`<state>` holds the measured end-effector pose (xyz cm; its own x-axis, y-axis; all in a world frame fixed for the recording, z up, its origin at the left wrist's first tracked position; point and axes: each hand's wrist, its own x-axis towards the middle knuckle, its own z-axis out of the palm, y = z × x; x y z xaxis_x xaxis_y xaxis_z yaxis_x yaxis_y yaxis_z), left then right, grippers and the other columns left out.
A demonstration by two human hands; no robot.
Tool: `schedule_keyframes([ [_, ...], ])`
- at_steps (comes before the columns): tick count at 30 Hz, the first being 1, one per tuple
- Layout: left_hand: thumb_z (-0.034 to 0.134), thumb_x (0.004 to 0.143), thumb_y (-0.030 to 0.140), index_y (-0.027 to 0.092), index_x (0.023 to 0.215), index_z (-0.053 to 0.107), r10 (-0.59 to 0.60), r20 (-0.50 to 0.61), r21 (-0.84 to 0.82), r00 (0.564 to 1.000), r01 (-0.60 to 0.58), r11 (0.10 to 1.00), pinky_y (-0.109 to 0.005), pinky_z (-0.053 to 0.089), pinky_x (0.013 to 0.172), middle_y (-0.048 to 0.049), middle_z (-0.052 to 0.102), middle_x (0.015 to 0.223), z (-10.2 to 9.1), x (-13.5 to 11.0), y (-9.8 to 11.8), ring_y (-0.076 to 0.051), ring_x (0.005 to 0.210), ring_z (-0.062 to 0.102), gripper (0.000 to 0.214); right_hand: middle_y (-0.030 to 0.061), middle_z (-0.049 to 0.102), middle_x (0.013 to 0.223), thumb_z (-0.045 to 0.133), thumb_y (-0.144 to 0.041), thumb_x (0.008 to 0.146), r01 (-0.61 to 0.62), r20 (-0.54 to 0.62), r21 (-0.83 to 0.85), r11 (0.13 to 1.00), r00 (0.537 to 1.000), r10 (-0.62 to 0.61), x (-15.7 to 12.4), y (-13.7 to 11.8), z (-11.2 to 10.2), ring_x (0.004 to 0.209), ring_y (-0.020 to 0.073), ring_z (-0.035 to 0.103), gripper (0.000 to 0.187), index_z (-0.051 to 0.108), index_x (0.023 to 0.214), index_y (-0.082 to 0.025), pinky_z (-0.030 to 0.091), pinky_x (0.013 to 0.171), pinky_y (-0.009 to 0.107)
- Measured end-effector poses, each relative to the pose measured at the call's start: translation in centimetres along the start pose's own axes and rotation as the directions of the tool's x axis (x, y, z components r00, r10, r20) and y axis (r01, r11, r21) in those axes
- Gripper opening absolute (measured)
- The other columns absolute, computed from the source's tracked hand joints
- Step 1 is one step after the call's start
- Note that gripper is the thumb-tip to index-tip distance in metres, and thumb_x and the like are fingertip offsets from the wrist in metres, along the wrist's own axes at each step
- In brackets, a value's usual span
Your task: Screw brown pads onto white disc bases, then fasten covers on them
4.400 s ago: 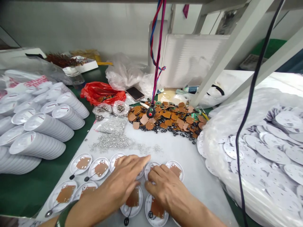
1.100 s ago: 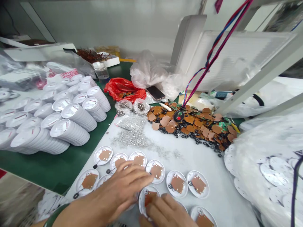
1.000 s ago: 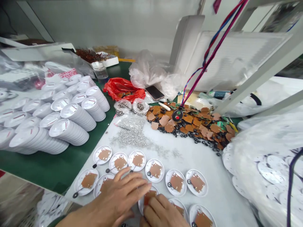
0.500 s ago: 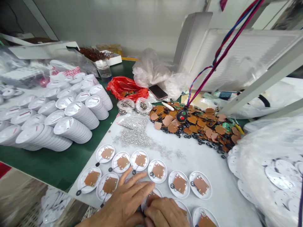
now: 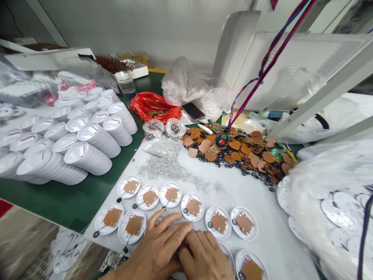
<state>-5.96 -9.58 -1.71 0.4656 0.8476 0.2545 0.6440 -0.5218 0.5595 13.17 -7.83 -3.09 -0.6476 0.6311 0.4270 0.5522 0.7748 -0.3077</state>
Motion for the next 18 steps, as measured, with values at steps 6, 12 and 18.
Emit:
schedule_keyframes([
  [6, 0.067, 0.091, 0.018, 0.015, 0.162, 0.007, -0.041, 0.003, -0.04, 0.999, 0.041, 0.998, -0.055, 0.042, 0.099, -0.0114, 0.073, 0.12, 0.4, -0.2, -0.1, -0.035, 0.115, 0.062, 0.093, 0.0028, 0.07, 0.078, 0.03, -0.012, 0.109, 0.134, -0.079, 0.154, 0.979, 0.989, -0.123, 1.2, 0.1, -0.4, 0.067, 0.0155, 0.059, 0.043, 0.059, 0.079, -0.02, 0.041, 0.066, 0.031],
  [12, 0.074, 0.088, 0.017, 0.019, 0.163, -0.001, -0.05, 0.036, -0.06, 0.998, 0.052, 0.997, -0.055, 0.039, 0.097, -0.0104, 0.073, 0.121, 0.1, 0.2, 0.1, -0.034, 0.112, 0.061, 0.107, 0.0021, 0.066, 0.08, 0.028, -0.026, 0.112, -0.018, 0.038, 0.123, 0.992, 0.999, 0.013, 0.2, 0.3, -0.6, 0.068, 0.0191, 0.053, 0.041, 0.065, 0.095, -0.022, 0.036, 0.066, 0.035],
  [18, 0.073, 0.09, 0.02, 0.018, 0.163, -0.006, -0.023, 0.042, -0.042, 0.999, 0.024, 0.999, -0.054, 0.037, 0.1, -0.0106, 0.072, 0.122, 0.1, 0.4, -0.1, -0.033, 0.11, 0.062, 0.108, 0.0027, 0.064, 0.076, 0.026, -0.026, 0.111, -0.003, -0.005, 0.072, 0.997, 1.0, 0.003, -0.3, 0.5, 0.6, 0.066, 0.0205, 0.049, 0.047, 0.061, 0.081, -0.023, 0.032, 0.065, 0.037],
])
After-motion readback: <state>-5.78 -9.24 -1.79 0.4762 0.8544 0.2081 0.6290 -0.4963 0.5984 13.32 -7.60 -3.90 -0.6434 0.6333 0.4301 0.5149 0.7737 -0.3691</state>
